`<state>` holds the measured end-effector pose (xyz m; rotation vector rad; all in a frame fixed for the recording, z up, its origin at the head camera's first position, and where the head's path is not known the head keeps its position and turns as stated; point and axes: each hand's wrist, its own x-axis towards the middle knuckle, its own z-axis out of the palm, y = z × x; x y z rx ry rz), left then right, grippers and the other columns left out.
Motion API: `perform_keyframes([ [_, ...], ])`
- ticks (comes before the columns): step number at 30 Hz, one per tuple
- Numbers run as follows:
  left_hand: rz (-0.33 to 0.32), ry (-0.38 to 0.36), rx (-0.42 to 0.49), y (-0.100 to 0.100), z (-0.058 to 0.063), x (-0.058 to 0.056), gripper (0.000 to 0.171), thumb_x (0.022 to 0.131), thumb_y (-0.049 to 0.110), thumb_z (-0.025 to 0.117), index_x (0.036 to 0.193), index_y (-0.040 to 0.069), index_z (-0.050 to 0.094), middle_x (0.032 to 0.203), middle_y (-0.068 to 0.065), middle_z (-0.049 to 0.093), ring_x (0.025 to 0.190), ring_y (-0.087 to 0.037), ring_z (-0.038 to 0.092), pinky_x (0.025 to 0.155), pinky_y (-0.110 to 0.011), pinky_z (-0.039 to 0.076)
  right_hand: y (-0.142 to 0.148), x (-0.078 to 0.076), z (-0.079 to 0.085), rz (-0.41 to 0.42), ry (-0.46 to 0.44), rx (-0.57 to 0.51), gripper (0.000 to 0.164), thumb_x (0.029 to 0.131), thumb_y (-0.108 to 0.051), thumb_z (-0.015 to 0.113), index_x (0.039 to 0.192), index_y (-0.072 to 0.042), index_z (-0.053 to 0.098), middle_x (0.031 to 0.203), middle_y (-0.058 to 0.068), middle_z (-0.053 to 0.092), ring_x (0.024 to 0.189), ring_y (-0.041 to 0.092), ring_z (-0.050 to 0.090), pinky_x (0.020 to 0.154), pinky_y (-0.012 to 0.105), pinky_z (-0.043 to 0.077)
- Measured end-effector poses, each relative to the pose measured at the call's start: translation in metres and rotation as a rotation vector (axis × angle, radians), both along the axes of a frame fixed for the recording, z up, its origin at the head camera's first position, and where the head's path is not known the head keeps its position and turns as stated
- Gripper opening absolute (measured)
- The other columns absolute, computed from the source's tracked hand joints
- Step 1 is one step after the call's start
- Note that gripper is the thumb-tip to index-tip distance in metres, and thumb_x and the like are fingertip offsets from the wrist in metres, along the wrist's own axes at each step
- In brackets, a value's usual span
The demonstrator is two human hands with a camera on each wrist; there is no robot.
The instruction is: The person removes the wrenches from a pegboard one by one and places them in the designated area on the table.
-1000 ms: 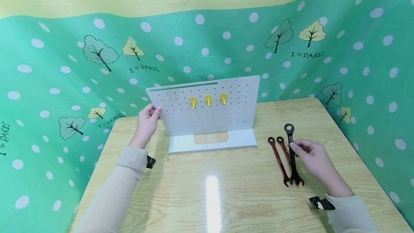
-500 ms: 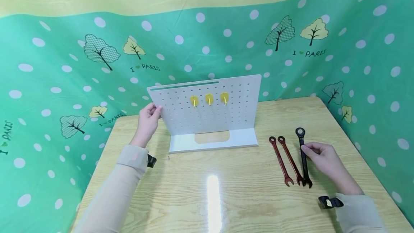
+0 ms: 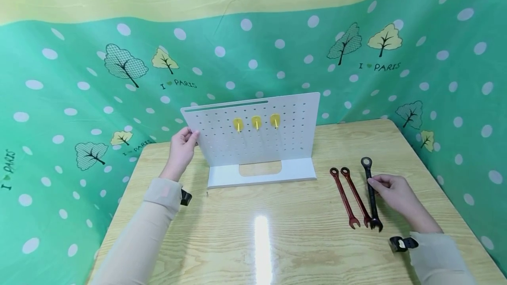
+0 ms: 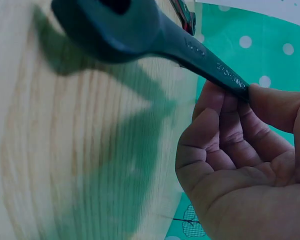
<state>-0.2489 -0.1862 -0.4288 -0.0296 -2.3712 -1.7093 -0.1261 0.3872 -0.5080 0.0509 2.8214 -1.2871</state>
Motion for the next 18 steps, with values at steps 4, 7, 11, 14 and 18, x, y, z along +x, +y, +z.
perform_keyframes([
  [4,0.002,0.005,-0.006,0.0006,0.0009,-0.0005,0.026,0.107,0.020,0.055,0.120,0.000,0.064,0.123,-0.017,0.068,0.114,-0.026,0.065,0.096,-0.039,0.054,0.0019,-0.0023,0.0013,-0.001,-0.035,-0.009,0.044,0.107,-0.028,0.056,0.117,0.014,0.065,0.095,0.012,0.070,0.076,0.013,0.063,0.063,0.027,0.054],
  [7,0.005,0.005,-0.006,0.0008,0.0009,-0.0011,0.024,0.107,0.019,0.055,0.119,0.000,0.064,0.122,-0.017,0.069,0.113,-0.026,0.065,0.095,-0.038,0.054,0.0024,-0.0029,0.0026,0.000,-0.049,-0.022,0.045,0.107,-0.028,0.056,0.118,0.014,0.064,0.096,0.012,0.070,0.076,0.013,0.063,0.063,0.028,0.054],
  [11,0.004,0.002,0.000,0.0014,0.0016,-0.0011,0.023,0.107,0.017,0.055,0.119,-0.001,0.064,0.123,-0.018,0.068,0.114,-0.027,0.065,0.096,-0.038,0.054,0.0024,-0.0031,0.0047,0.000,-0.051,-0.043,0.045,0.107,-0.027,0.056,0.118,0.015,0.064,0.096,0.011,0.069,0.075,0.011,0.063,0.063,0.028,0.055],
  [14,0.004,-0.001,-0.005,0.0018,0.0023,-0.0004,0.024,0.108,0.018,0.054,0.119,0.000,0.064,0.123,-0.017,0.068,0.115,-0.027,0.064,0.096,-0.038,0.054,0.0030,-0.0033,0.0050,0.003,-0.049,-0.047,0.044,0.108,-0.027,0.056,0.116,0.016,0.064,0.096,0.011,0.069,0.075,0.009,0.062,0.063,0.027,0.055],
  [18,0.005,-0.009,-0.015,0.0015,0.0020,0.0007,0.026,0.108,0.021,0.053,0.121,0.001,0.064,0.124,-0.016,0.068,0.115,-0.026,0.064,0.096,-0.038,0.054,0.0058,-0.0043,0.0020,0.010,-0.068,-0.048,0.044,0.107,-0.026,0.056,0.116,0.017,0.064,0.097,0.012,0.070,0.075,0.006,0.062,0.064,0.026,0.056],
])
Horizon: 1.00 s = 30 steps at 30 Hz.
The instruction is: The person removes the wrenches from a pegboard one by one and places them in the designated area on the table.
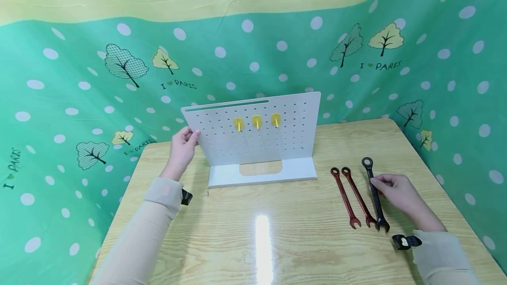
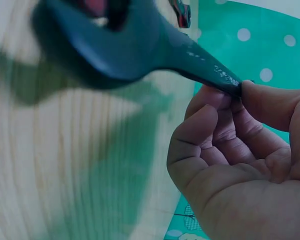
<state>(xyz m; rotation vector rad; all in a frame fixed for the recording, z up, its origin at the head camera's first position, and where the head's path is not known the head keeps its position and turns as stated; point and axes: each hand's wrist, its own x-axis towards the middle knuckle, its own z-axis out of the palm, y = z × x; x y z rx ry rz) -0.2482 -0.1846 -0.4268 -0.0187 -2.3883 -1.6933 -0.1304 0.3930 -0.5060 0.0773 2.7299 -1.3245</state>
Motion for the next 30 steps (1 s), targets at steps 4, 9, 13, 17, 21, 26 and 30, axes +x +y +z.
perform_keyframes([
  [4,-0.002,0.001,0.003,0.000,-0.001,0.000,0.026,0.108,0.021,0.054,0.122,0.001,0.064,0.123,-0.016,0.068,0.115,-0.026,0.064,0.096,-0.039,0.054,0.004,-0.001,-0.003,0.009,-0.019,0.022,0.044,0.108,-0.027,0.055,0.115,0.016,0.064,0.097,0.011,0.069,0.076,0.005,0.059,0.063,0.025,0.053],
  [9,0.004,0.002,-0.002,0.000,-0.001,-0.001,0.026,0.108,0.021,0.054,0.121,0.001,0.065,0.122,-0.016,0.069,0.114,-0.026,0.065,0.096,-0.039,0.054,0.005,-0.002,-0.006,0.032,-0.002,0.066,0.039,0.108,-0.024,0.055,0.108,0.012,0.068,0.087,0.007,0.067,0.071,0.009,0.053,0.058,0.025,0.045],
  [13,0.008,-0.002,-0.009,0.000,-0.002,0.000,0.026,0.108,0.022,0.054,0.121,0.002,0.065,0.123,-0.016,0.068,0.114,-0.026,0.064,0.096,-0.040,0.054,0.004,-0.003,-0.006,0.058,-0.001,0.085,0.036,0.108,-0.021,0.054,0.104,0.011,0.070,0.088,0.010,0.071,0.071,0.011,0.055,0.058,0.025,0.043],
  [17,0.007,-0.003,-0.012,0.000,-0.003,0.000,0.026,0.108,0.021,0.054,0.121,0.002,0.065,0.123,-0.016,0.068,0.115,-0.026,0.064,0.096,-0.039,0.054,0.002,-0.003,-0.004,0.081,-0.005,0.123,0.033,0.107,-0.019,0.055,0.101,0.009,0.071,0.086,0.010,0.071,0.069,0.015,0.055,0.056,0.027,0.044],
  [21,0.009,-0.002,-0.014,0.000,-0.003,0.000,0.025,0.108,0.021,0.053,0.121,0.002,0.065,0.123,-0.016,0.068,0.114,-0.026,0.064,0.096,-0.039,0.054,0.001,-0.004,-0.006,0.090,0.010,0.171,0.031,0.106,-0.018,0.058,0.099,0.009,0.072,0.085,0.008,0.070,0.068,0.016,0.056,0.056,0.028,0.046],
  [26,0.003,0.000,-0.012,0.000,-0.003,0.000,0.024,0.108,0.020,0.053,0.119,0.002,0.065,0.122,-0.016,0.069,0.114,-0.026,0.065,0.096,-0.039,0.054,0.002,-0.005,-0.010,0.092,0.021,0.204,0.029,0.104,-0.018,0.061,0.099,0.009,0.073,0.089,0.012,0.071,0.072,0.018,0.060,0.058,0.029,0.048],
  [30,0.001,0.006,-0.010,-0.001,-0.003,0.000,0.024,0.108,0.020,0.053,0.118,0.001,0.065,0.122,-0.016,0.069,0.114,-0.026,0.065,0.095,-0.038,0.054,0.001,-0.006,-0.011,0.087,0.034,0.228,0.028,0.103,-0.018,0.064,0.098,0.008,0.074,0.094,0.018,0.072,0.078,0.023,0.063,0.062,0.032,0.050],
])
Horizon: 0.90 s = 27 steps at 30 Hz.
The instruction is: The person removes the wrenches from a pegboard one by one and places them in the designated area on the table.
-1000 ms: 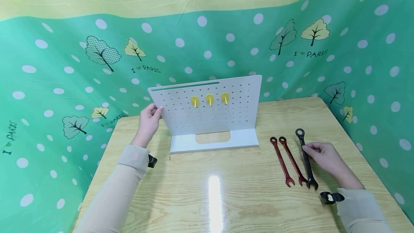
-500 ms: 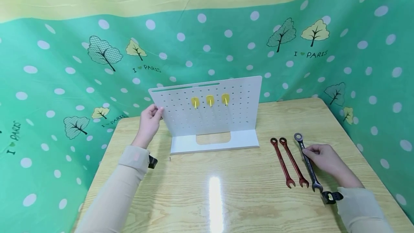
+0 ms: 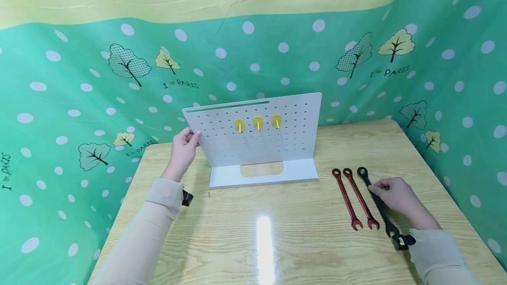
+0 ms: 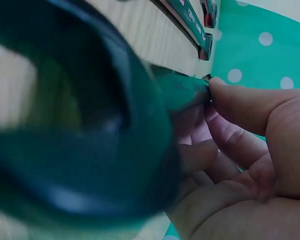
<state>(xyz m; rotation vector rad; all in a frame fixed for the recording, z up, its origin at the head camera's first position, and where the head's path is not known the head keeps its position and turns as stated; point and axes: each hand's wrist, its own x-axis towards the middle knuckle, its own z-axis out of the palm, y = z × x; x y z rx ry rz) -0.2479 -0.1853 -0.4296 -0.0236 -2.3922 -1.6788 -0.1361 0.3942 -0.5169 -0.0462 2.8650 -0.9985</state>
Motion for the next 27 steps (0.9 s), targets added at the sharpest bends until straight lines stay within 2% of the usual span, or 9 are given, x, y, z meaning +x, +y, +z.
perform_keyframes([
  [7,0.000,0.006,-0.005,0.0007,-0.0005,-0.0004,0.025,0.108,0.020,0.054,0.119,0.001,0.065,0.121,-0.016,0.069,0.113,-0.026,0.065,0.096,-0.039,0.054,0.0001,0.0010,-0.0003,-0.041,0.008,0.028,0.031,0.101,-0.022,0.067,0.095,0.007,0.074,0.090,0.017,0.071,0.074,0.022,0.062,0.062,0.037,0.050],
  [15,0.001,0.007,-0.005,0.0011,-0.0011,-0.0001,0.026,0.108,0.022,0.054,0.120,0.002,0.065,0.122,-0.015,0.069,0.114,-0.025,0.065,0.096,-0.039,0.054,0.0015,0.0035,-0.0040,-0.089,0.011,0.050,0.033,0.100,-0.027,0.067,0.090,0.004,0.074,0.079,0.008,0.068,0.065,0.020,0.054,0.056,0.036,0.045],
  [21,0.001,0.012,0.000,-0.0002,-0.0013,0.0007,0.027,0.108,0.023,0.054,0.121,0.002,0.065,0.121,-0.015,0.069,0.112,-0.026,0.065,0.095,-0.040,0.054,-0.0003,0.0035,-0.0072,-0.095,0.030,0.065,0.032,0.100,-0.028,0.068,0.088,0.001,0.073,0.074,0.002,0.063,0.063,0.020,0.051,0.055,0.036,0.042],
  [27,-0.002,0.010,-0.005,0.0000,-0.0013,0.0009,0.028,0.108,0.025,0.054,0.121,0.002,0.065,0.122,-0.015,0.069,0.113,-0.026,0.065,0.096,-0.041,0.054,-0.0012,0.0043,-0.0063,-0.097,0.025,0.074,0.031,0.100,-0.027,0.068,0.087,0.001,0.072,0.073,0.001,0.062,0.063,0.020,0.050,0.056,0.036,0.042],
])
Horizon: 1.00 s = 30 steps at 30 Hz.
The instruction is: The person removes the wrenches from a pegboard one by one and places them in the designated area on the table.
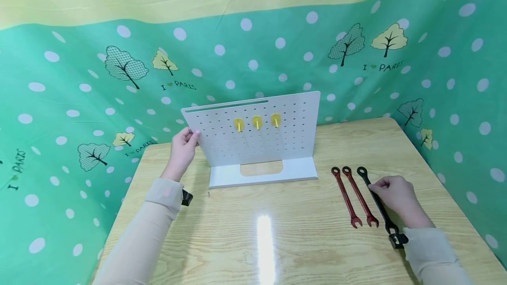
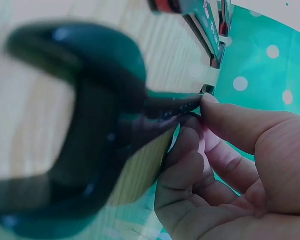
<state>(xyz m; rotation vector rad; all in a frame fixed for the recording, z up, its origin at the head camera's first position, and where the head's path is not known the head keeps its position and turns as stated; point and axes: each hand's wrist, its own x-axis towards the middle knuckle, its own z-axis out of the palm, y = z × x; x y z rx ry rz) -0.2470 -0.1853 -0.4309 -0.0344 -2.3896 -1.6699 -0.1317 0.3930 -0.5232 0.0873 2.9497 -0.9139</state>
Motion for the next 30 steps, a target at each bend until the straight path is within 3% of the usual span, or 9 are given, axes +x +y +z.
perform_keyframes([
  [16,0.004,0.003,0.001,0.001,0.004,-0.001,0.028,0.108,0.024,0.053,0.123,0.003,0.064,0.125,-0.015,0.068,0.116,-0.026,0.064,0.098,-0.040,0.053,0.001,-0.005,0.002,-0.036,0.027,0.010,0.032,0.099,-0.028,0.069,0.088,0.002,0.072,0.077,0.005,0.065,0.067,0.020,0.053,0.058,0.036,0.043],
  [25,-0.004,0.000,0.011,0.002,-0.004,-0.001,0.026,0.108,0.019,0.054,0.121,-0.001,0.064,0.122,-0.018,0.068,0.113,-0.027,0.065,0.095,-0.039,0.055,-0.001,0.002,-0.007,-0.055,0.036,0.016,0.029,0.099,-0.025,0.069,0.084,-0.001,0.071,0.076,0.005,0.062,0.066,0.021,0.051,0.057,0.035,0.041],
  [30,0.011,0.012,0.014,0.002,-0.003,0.000,0.026,0.108,0.019,0.054,0.121,0.000,0.064,0.120,-0.017,0.069,0.112,-0.027,0.065,0.094,-0.040,0.055,-0.003,0.002,-0.004,-0.054,0.063,0.024,0.029,0.099,-0.026,0.069,0.084,-0.001,0.071,0.075,0.004,0.063,0.065,0.021,0.051,0.058,0.036,0.039],
])
